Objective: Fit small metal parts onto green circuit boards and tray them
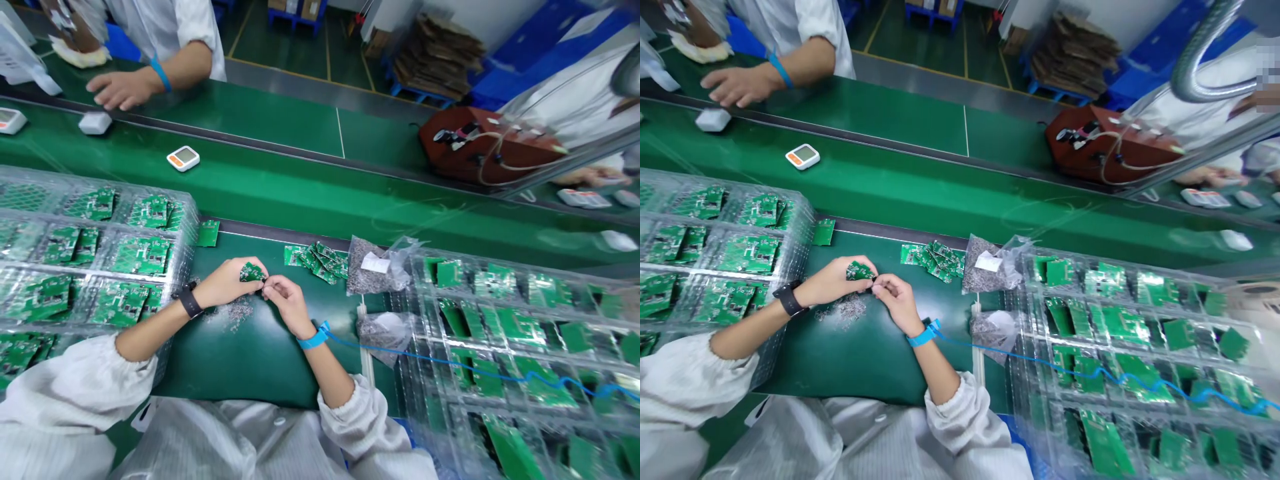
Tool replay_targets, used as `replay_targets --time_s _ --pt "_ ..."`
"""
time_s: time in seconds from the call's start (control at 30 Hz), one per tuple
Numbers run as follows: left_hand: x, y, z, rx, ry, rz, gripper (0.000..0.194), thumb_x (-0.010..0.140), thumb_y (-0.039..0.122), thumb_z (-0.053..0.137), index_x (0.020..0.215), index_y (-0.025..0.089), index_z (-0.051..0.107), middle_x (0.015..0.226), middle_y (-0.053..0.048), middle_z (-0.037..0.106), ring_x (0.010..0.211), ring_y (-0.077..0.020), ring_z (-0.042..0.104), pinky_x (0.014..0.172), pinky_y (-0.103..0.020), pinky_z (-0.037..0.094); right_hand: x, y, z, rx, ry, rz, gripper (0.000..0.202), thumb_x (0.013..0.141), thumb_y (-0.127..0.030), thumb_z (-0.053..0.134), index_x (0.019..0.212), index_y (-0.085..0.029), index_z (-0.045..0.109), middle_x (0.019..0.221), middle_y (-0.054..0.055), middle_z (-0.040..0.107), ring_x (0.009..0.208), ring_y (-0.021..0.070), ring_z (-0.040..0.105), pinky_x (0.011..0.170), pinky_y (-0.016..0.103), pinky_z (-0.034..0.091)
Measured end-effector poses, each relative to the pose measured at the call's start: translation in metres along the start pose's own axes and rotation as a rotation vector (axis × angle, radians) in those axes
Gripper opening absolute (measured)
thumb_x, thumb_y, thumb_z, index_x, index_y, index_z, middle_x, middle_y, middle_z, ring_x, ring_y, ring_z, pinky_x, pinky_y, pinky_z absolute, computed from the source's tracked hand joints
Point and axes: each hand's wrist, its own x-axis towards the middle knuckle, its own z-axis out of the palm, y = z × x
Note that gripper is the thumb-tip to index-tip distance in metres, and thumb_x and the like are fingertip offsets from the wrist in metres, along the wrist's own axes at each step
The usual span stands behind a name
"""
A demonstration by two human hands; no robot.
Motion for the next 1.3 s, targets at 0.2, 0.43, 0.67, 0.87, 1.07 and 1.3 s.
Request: replay_targets --time_s 0.2,0.43,0.67,0.87,1.07,1.3 --pt "-0.004 0.008 -0.001 0.176 0.042 0.070 0.020 0.086 0.027 0.061 0.103 0.024 0.071 0.095 0.002 0.077 0.088 -0.0188 0.070 0.080 -0.027 0.049 -0.002 0.006 0.008 0.192 0.094 0.120 0.035 0.077 -0.053 0.080 0.089 -0.022 0.068 0.080 0.003 0.069 0.071 0.0163 0.061 0.072 0.031 0.053" --pt "-0.029 0.018 0.004 0.285 0.073 -0.036 0.018 0.082 0.024 0.064 0.097 0.026 0.073 0.087 0.001 0.076 0.080 -0.0210 0.070 0.071 -0.028 0.046 -0.013 0.005 0.010 -0.079 0.016 0.061 0.032 0.083 -0.052 0.077 0.092 -0.021 0.076 0.082 0.004 0.075 0.075 0.0198 0.066 0.076 0.035 0.055" --pt "-0.054 0.016 0.012 0.179 0.179 -0.065 0.018 0.082 0.023 0.062 0.097 0.025 0.072 0.095 0.001 0.077 0.090 -0.0207 0.071 0.080 -0.028 0.049 -0.023 0.004 0.018 -0.214 -0.075 -0.070 0.024 0.089 -0.045 0.072 0.097 -0.022 0.077 0.096 0.007 0.078 0.088 0.0236 0.071 0.082 0.036 0.056" --pt "-0.055 -0.007 0.017 0.013 0.225 -0.116 0.022 0.077 0.026 0.065 0.098 0.021 0.070 0.087 0.000 0.075 0.082 -0.0189 0.070 0.077 -0.028 0.052 -0.022 0.005 0.020 -0.327 -0.048 -0.177 0.020 0.093 -0.040 0.068 0.097 -0.022 0.075 0.093 0.007 0.075 0.085 0.0217 0.069 0.079 0.034 0.054" --pt "-0.053 -0.016 0.014 -0.075 0.239 -0.179 0.026 0.073 0.024 0.065 0.098 0.018 0.069 0.073 0.001 0.070 0.064 -0.0164 0.066 0.063 -0.026 0.050 -0.022 0.002 0.023 -0.428 -0.030 -0.309 0.013 0.093 -0.033 0.067 0.088 -0.023 0.073 0.085 0.004 0.069 0.077 0.0188 0.062 0.076 0.032 0.052" --pt "-0.057 -0.017 0.010 0.317 0.287 -0.264 0.030 0.084 0.026 0.055 0.111 0.023 0.067 0.070 0.002 0.070 0.063 -0.0203 0.066 0.070 -0.031 0.051 -0.020 0.007 0.022 -0.529 -0.081 -0.320 0.010 0.093 -0.028 0.065 0.089 -0.024 0.073 0.089 0.004 0.071 0.084 0.0204 0.062 0.078 0.033 0.049"
